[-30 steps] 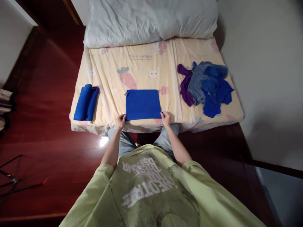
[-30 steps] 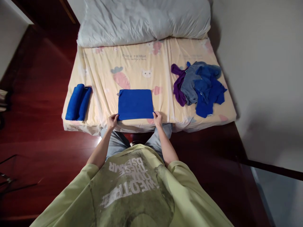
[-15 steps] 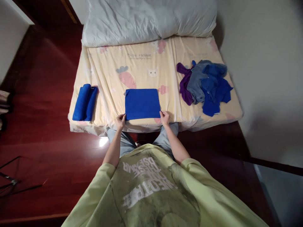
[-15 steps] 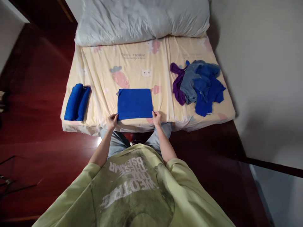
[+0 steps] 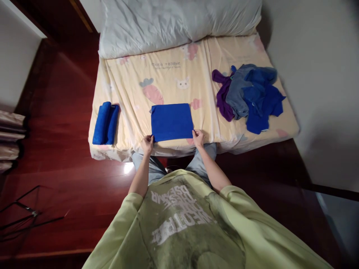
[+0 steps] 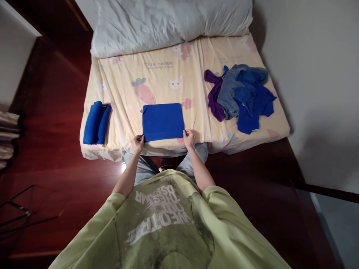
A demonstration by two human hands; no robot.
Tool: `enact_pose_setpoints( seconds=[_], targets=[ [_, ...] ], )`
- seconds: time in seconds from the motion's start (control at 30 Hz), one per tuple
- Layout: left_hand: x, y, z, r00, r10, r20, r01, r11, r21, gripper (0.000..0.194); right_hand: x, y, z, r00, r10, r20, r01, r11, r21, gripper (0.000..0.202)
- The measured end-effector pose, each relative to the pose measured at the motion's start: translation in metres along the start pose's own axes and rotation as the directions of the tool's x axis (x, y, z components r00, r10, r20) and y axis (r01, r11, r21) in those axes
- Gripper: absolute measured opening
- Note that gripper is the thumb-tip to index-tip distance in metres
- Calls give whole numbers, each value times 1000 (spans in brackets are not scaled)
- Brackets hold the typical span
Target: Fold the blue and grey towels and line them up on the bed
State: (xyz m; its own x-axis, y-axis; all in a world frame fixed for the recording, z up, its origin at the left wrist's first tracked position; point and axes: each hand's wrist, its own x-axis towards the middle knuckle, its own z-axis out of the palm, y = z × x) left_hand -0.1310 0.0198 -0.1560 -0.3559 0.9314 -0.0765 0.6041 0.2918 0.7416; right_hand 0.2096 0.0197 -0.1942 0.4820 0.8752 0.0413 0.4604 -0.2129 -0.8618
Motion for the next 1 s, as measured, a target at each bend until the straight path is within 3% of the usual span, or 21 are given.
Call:
enact_pose_setpoints(
  seconds=[0.33,0.53,0.9,1.0],
  targets=[
    [8,-7,1,993,115,29,-117,990,73,20,2,2,3,1000,12,17,-12,1000,-4,41],
    [14,-8,2,994,107,17,-108,992,66,17,1,0,5,999,32,13,-32,999,2,42],
    [4,-1,0,987,148,59,-156,977,143,16,1,-6,3,1000,10,25,-8,996,-90,23],
    [3,1,-2,975,220,38,-223,958,179,13,-2,-11,4,1000,-10,17,12,995,-100,20]
  ],
)
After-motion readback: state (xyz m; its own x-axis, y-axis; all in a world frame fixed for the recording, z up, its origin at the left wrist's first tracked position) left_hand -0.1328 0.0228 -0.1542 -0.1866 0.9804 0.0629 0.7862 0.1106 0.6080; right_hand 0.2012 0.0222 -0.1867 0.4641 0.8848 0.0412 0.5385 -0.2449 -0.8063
